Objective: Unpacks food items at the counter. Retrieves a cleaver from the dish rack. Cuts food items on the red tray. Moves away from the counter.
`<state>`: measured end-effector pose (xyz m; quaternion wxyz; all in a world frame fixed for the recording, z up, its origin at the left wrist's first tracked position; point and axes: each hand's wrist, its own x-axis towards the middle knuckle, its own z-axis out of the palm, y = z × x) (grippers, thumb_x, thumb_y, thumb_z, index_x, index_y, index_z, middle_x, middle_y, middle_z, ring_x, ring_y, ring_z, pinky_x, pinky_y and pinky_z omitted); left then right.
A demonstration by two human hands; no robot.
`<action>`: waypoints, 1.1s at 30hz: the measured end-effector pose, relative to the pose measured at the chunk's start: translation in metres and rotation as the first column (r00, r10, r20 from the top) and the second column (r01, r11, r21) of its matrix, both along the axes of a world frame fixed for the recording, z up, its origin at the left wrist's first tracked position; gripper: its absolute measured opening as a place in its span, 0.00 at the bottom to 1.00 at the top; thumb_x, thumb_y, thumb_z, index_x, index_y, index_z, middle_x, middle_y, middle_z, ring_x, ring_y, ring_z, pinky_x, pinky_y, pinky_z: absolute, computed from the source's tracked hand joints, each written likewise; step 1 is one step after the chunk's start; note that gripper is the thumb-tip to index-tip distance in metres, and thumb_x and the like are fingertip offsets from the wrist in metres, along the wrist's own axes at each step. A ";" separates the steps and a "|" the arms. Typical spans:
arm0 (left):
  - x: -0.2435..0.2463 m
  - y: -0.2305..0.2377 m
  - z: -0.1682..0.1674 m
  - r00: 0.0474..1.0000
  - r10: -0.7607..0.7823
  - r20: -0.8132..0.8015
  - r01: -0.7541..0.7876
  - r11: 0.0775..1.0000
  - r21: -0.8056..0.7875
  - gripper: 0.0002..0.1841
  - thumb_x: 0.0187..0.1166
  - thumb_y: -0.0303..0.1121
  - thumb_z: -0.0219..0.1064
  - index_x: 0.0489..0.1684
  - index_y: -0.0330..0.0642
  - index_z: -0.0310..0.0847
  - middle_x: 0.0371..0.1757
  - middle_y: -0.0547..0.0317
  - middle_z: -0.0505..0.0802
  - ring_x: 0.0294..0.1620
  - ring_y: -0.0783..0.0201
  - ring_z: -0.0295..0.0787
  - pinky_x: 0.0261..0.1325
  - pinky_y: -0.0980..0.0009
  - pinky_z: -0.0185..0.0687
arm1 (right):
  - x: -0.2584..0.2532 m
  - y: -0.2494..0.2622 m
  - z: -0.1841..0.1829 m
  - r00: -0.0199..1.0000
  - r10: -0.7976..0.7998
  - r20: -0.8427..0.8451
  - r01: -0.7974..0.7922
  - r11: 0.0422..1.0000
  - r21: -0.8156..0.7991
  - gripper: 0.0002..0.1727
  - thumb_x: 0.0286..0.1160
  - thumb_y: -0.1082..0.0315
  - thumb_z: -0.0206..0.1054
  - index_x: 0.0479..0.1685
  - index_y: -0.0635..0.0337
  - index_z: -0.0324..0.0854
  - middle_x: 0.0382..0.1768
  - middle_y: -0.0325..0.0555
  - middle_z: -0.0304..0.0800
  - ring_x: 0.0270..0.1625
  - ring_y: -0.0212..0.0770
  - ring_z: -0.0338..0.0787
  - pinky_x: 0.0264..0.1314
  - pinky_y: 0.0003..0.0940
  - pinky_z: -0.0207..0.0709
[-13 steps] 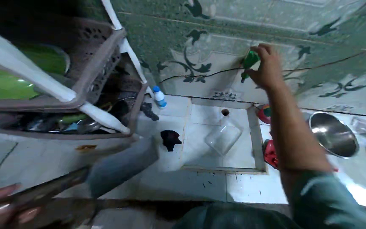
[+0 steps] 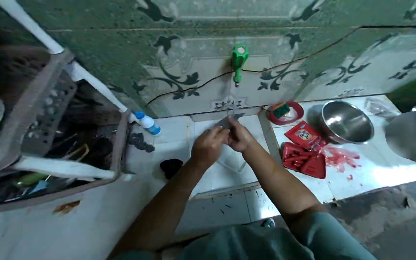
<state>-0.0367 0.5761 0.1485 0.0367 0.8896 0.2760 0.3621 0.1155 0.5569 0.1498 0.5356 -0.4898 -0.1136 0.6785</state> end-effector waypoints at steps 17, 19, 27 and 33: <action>0.138 0.143 0.181 0.856 0.183 -0.483 -0.367 0.873 -0.321 0.36 0.87 0.58 0.58 0.72 0.28 0.77 0.71 0.23 0.82 0.76 0.26 0.77 0.74 0.26 0.68 | 0.068 -0.024 -0.001 -0.254 0.415 0.874 -0.383 0.786 -0.485 0.37 0.75 0.69 0.70 0.88 0.33 0.69 0.73 0.60 0.80 0.65 0.66 0.87 0.58 0.70 0.80; 0.152 0.142 0.185 0.843 0.233 -0.485 -0.421 0.847 -0.324 0.38 0.85 0.59 0.60 0.66 0.22 0.79 0.67 0.19 0.83 0.74 0.24 0.77 0.72 0.24 0.68 | 0.079 -0.037 0.009 -0.271 0.436 0.858 -0.421 0.748 -0.513 0.35 0.75 0.69 0.69 0.86 0.37 0.72 0.70 0.59 0.84 0.65 0.64 0.87 0.59 0.70 0.80; 0.169 0.215 0.169 0.792 0.237 -0.563 -0.465 0.832 -0.303 0.34 0.73 0.49 0.77 0.61 0.21 0.80 0.63 0.17 0.85 0.69 0.22 0.80 0.68 0.20 0.68 | 0.109 -0.121 -0.056 0.181 0.653 0.735 -0.554 0.685 -0.473 0.23 0.89 0.51 0.61 0.63 0.63 0.81 0.43 0.57 0.88 0.36 0.50 0.89 0.43 0.52 0.84; 0.171 0.150 0.203 0.781 0.155 -0.604 -0.384 0.883 -0.269 0.29 0.81 0.24 0.67 0.83 0.32 0.65 0.72 0.19 0.81 0.75 0.21 0.74 0.73 0.23 0.63 | 0.190 -0.217 -0.053 0.746 0.438 0.501 -0.404 0.896 -0.183 0.21 0.94 0.57 0.55 0.72 0.63 0.70 0.33 0.43 0.82 0.26 0.33 0.85 0.33 0.30 0.85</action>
